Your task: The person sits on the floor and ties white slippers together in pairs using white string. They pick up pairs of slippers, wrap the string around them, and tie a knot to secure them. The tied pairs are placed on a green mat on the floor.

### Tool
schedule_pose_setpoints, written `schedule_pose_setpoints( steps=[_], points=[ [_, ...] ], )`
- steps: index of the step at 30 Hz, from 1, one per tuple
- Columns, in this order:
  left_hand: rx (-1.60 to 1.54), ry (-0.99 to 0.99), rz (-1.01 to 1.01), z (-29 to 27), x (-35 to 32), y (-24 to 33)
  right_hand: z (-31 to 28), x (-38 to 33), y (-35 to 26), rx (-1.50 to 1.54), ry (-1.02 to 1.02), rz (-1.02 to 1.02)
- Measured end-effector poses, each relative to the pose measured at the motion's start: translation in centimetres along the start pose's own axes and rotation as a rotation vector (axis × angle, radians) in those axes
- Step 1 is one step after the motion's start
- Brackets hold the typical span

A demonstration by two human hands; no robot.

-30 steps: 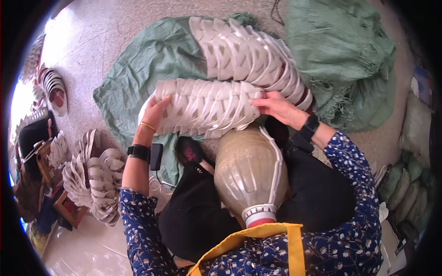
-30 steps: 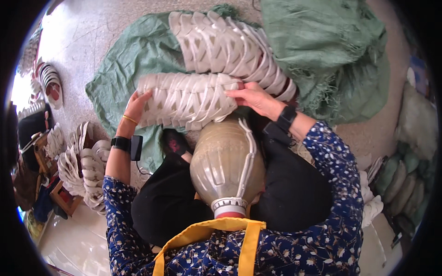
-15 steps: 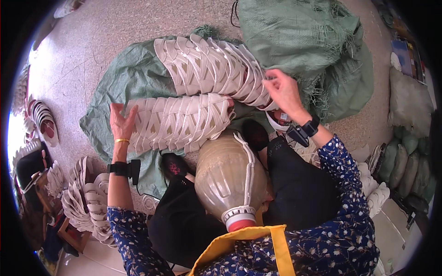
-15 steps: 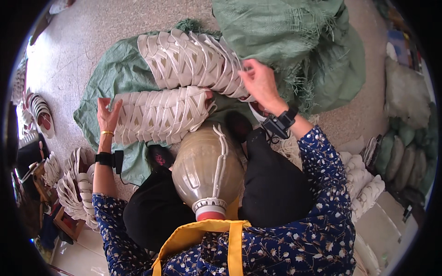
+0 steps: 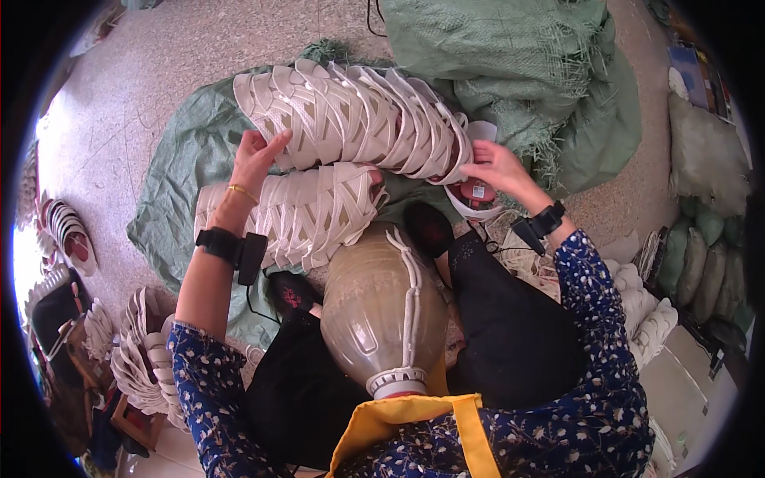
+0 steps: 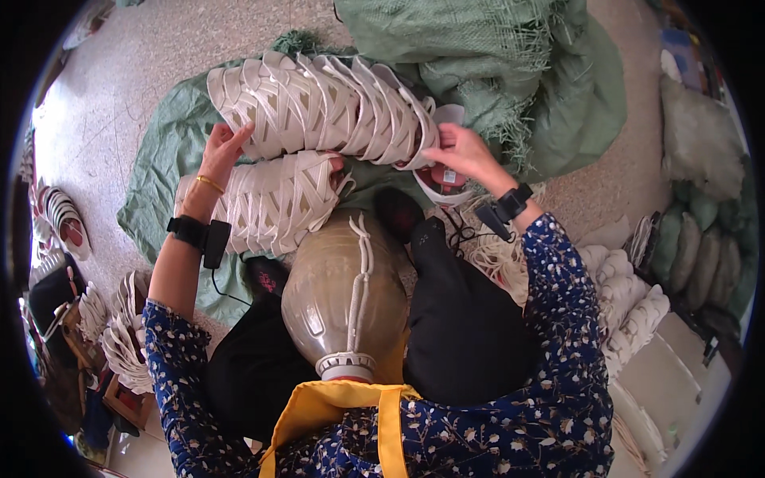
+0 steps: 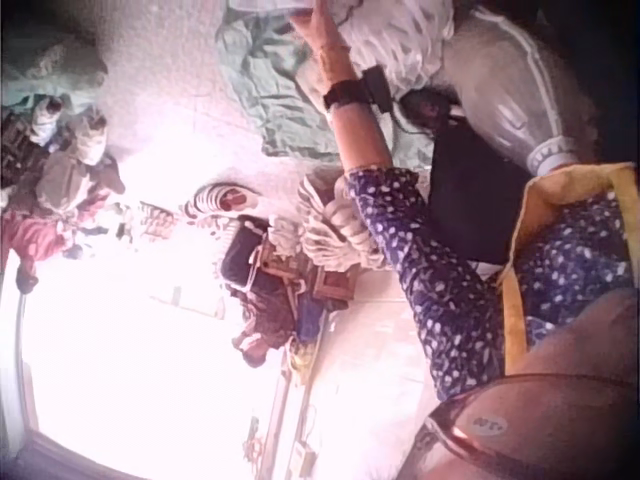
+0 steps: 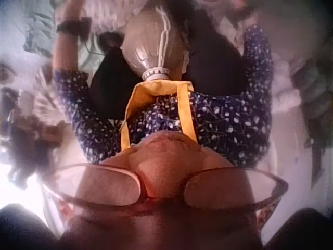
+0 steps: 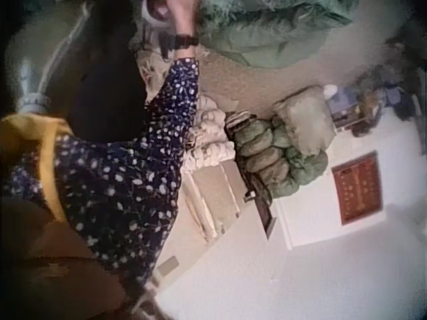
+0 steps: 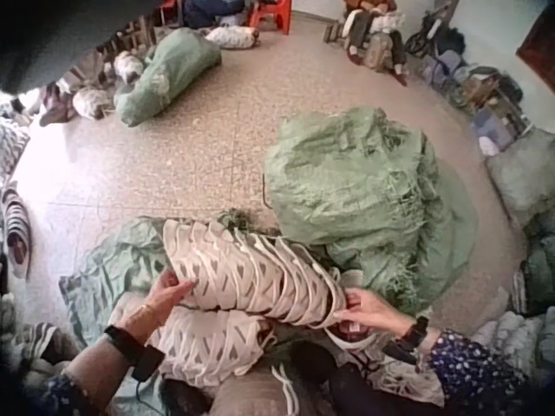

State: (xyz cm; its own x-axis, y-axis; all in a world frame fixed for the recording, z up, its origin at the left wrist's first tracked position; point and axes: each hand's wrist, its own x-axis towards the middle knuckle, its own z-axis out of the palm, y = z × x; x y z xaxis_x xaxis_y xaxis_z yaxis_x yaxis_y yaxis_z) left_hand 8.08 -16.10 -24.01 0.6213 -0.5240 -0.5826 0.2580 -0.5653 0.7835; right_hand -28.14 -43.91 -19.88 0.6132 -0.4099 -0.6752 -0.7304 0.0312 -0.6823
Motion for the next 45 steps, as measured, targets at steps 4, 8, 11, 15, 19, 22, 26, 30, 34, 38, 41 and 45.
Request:
schedule_pose_setpoints(
  steps=[4, 8, 11, 15, 19, 22, 26, 30, 34, 38, 41, 45],
  points=[
    [-0.115, -0.049, 0.149, 5.0, -1.1, 1.9, 0.5, 0.1, 2.0, 0.055, 0.033, -0.087],
    [0.033, 0.006, 0.078, 5.2, 0.8, 0.6, 3.1, 2.2, 2.6, 0.28, 0.033, -0.184],
    [0.079, -0.015, 0.056, 6.9, 0.4, 0.5, 4.0, 2.5, 1.9, 0.29, 0.085, -0.247],
    [0.046, -0.018, 0.052, 6.8, -0.6, 0.2, 4.5, 1.6, -2.0, -0.139, 0.248, -0.372],
    [-0.177, -0.142, 0.138, 6.5, -1.7, 2.0, 3.2, 1.1, -3.8, -0.164, 0.239, -0.377],
    [-0.176, -0.091, 0.176, 5.1, -2.7, 4.0, 3.1, 1.2, -5.3, -0.01, 0.164, -0.365],
    [-0.163, -0.051, 0.159, 3.0, -2.8, 5.6, 2.4, 0.9, -9.0, -0.012, 0.042, -0.309],
    [-0.157, 0.023, 0.172, 1.0, -2.6, 5.9, 3.2, 1.7, -10.8, -0.01, 0.002, -0.276],
    [-0.171, 0.048, 0.182, -0.6, -2.3, 6.6, 4.1, 3.5, -12.0, 0.039, -0.051, -0.285],
    [-0.155, 0.093, 0.171, -3.5, -0.8, 5.9, 6.0, 5.4, -13.6, 0.061, -0.087, -0.31],
    [-0.152, 0.104, 0.163, -3.5, -0.5, 5.0, 6.8, 5.9, -14.0, 0.105, -0.147, -0.244],
    [-0.138, 0.109, 0.153, -4.4, -0.3, 4.0, 8.2, 7.5, -12.5, 0.089, -0.104, -0.249]
  ],
)
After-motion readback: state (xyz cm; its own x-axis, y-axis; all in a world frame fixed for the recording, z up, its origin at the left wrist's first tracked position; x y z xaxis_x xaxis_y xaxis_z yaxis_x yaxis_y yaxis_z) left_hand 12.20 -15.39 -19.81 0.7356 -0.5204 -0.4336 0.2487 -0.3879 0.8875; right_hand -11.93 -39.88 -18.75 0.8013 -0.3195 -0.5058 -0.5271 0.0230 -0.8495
